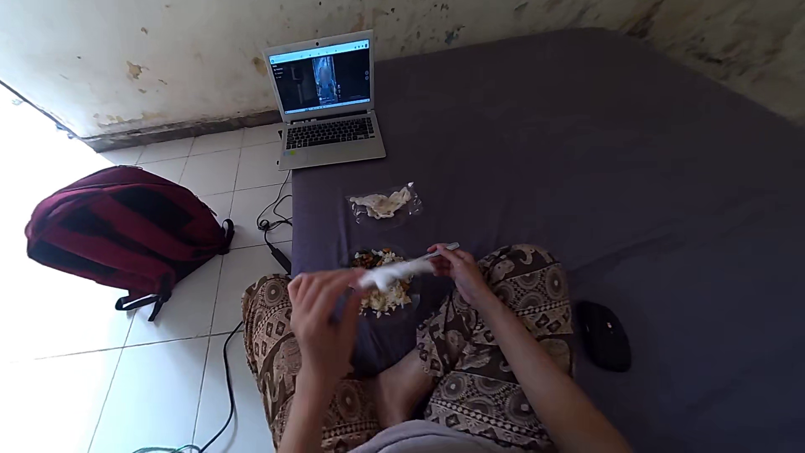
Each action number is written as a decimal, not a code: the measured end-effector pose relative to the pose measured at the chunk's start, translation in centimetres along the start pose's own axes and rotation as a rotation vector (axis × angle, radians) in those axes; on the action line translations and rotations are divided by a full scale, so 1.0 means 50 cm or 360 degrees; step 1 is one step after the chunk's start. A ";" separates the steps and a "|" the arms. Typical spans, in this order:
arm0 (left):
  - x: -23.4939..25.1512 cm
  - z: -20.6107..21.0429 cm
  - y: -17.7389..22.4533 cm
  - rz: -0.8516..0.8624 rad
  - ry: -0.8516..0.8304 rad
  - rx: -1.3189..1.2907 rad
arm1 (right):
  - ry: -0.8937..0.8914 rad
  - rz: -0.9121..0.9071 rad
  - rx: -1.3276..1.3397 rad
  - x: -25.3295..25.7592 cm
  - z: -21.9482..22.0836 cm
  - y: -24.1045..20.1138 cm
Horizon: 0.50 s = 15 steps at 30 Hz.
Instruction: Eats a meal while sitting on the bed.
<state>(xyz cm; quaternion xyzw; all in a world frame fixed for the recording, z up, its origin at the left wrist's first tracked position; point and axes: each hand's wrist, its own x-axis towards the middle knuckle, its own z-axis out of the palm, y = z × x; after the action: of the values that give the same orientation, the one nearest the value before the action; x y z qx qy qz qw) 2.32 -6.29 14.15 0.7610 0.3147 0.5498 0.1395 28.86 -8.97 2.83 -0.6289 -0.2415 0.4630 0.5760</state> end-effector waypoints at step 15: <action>-0.164 0.077 -0.257 -0.0941 -0.0300 -0.0198 | 0.0085 -0.0882 -0.0268 -0.004 -0.007 0.040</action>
<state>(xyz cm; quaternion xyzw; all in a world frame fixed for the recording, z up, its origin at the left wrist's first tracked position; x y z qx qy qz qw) 0.09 -1.15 -0.54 0.6741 0.4737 0.4308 0.3682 28.62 -9.76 0.99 -0.5965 -0.4265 0.2496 0.6325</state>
